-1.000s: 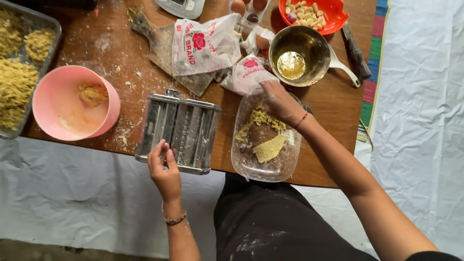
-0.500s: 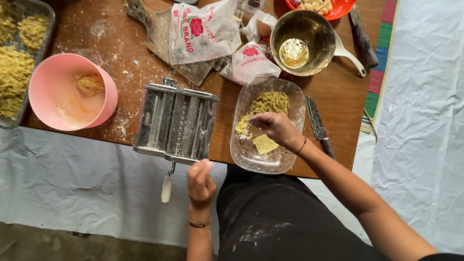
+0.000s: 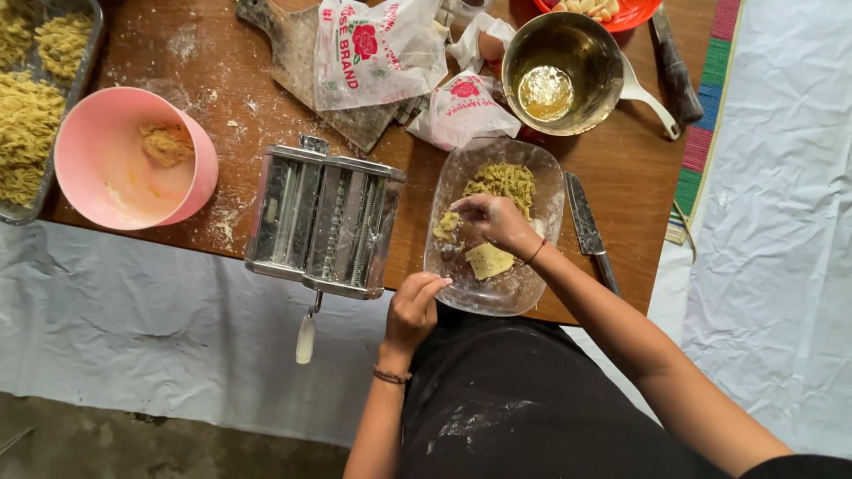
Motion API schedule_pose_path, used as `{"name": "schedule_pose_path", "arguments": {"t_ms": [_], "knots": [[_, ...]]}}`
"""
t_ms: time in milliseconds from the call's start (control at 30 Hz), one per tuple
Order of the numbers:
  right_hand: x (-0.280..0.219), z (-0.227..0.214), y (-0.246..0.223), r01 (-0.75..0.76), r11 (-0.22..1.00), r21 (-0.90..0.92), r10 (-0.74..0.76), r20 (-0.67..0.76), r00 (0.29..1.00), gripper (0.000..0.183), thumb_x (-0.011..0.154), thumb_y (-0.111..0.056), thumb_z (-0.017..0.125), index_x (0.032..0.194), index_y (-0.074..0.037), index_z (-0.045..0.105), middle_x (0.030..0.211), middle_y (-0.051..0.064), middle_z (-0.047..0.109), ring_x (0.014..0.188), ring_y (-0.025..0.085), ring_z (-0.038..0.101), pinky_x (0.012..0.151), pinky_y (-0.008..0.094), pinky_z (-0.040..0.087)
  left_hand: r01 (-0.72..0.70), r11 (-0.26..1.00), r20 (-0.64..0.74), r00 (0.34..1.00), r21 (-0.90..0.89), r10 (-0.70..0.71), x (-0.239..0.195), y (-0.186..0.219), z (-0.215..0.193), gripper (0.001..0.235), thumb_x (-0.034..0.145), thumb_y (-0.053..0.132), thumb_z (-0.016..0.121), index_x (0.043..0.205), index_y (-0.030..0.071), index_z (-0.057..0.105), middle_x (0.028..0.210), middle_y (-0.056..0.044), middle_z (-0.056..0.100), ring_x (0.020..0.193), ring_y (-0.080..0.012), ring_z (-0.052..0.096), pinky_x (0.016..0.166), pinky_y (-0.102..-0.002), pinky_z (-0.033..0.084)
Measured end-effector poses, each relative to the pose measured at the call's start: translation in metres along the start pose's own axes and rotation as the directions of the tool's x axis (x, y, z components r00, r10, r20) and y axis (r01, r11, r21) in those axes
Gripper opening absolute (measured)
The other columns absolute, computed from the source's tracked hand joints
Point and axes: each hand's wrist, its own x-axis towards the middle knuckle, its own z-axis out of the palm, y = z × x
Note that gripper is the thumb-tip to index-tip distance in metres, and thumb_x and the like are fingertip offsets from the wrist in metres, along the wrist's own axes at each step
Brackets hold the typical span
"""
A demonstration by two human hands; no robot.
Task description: The person prepares dough by hand, shaping small pieces and feeding them into a manual pasta machine to cut them into noodles. The cut pasta is collected in a clear container on the table.
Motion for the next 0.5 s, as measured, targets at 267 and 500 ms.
{"name": "schedule_pose_path", "arguments": {"t_ms": [267, 500], "knots": [[0.018, 0.021, 0.056, 0.100, 0.711, -0.696, -0.079, 0.062, 0.995, 0.023, 0.089, -0.025, 0.072, 0.107, -0.011, 0.067, 0.098, 0.012, 0.064, 0.092, 0.034, 0.068, 0.071, 0.042, 0.059, 0.025, 0.999, 0.030, 0.999, -0.031, -0.024, 0.012, -0.006, 0.008, 0.027, 0.093, -0.009, 0.057, 0.098, 0.007, 0.078, 0.088, -0.005, 0.070, 0.082, -0.0255, 0.072, 0.078, -0.036, 0.060], [0.016, 0.025, 0.100, 0.056, 0.907, -0.417, -0.083, -0.047, 0.995, 0.016, 0.090, -0.025, 0.076, 0.100, -0.016, 0.066, 0.097, 0.008, 0.061, 0.085, 0.032, 0.070, 0.069, 0.042, 0.059, 0.021, 1.000, 0.055, 0.998, -0.014, -0.020, 0.016, -0.010, 0.017, 0.027, 0.094, -0.007, 0.058, 0.101, 0.009, 0.078, 0.089, -0.005, 0.070, 0.084, -0.0255, 0.072, 0.080, -0.036, 0.061]]}}
